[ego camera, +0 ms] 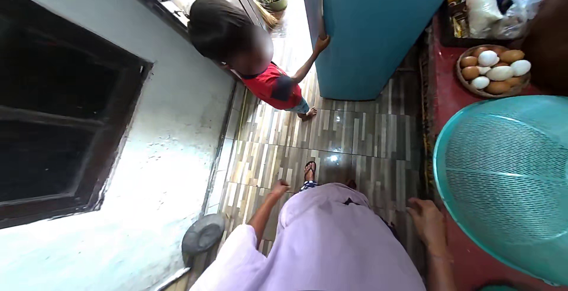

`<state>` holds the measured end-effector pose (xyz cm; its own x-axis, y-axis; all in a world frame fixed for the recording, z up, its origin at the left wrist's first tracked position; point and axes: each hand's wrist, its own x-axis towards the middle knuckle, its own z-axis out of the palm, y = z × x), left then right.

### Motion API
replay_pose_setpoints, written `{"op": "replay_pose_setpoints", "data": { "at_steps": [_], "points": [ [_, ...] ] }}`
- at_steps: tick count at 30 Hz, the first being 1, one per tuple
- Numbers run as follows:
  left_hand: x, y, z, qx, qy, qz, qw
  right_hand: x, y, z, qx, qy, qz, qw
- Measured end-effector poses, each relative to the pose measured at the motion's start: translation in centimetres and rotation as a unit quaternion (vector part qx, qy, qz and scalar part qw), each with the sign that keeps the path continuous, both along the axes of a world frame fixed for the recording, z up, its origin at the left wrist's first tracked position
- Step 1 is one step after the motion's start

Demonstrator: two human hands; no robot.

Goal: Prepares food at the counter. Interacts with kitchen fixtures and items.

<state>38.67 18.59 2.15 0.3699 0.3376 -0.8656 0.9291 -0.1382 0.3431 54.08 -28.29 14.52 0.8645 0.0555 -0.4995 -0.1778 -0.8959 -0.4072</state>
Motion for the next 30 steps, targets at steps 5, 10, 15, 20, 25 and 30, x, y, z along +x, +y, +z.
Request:
{"op": "replay_pose_setpoints", "data": {
  "at_steps": [5,10,15,20,25,30],
  "points": [
    [-7.1,6.3,1.0,0.08,0.008,0.293,0.953,1.1,5.2,1.1,-0.017,-0.009,-0.004,1.0],
    [-5.6,9.9,0.5,0.039,-0.037,0.263,0.963,2.5,10.6,2.8,0.003,0.015,-0.014,1.0],
    [1.8,12.7,0.4,0.021,-0.07,0.246,0.967,2.1,14.4,2.5,0.025,-0.03,-0.039,0.998],
    [5.8,16.4,2.0,-0.005,-0.133,0.196,0.971,0.2,17.6,2.2,0.022,-0.017,-0.066,0.997],
    [5.5,19.4,2.6,-0.039,-0.145,0.09,0.985,-1.7,20.3,3.1,0.036,0.015,-0.109,0.993],
    [6.4,21.7,1.8,0.124,-0.003,-0.259,0.958,-4.0,20.8,3.0,0.051,-0.012,-0.184,0.981]
  ]
}}
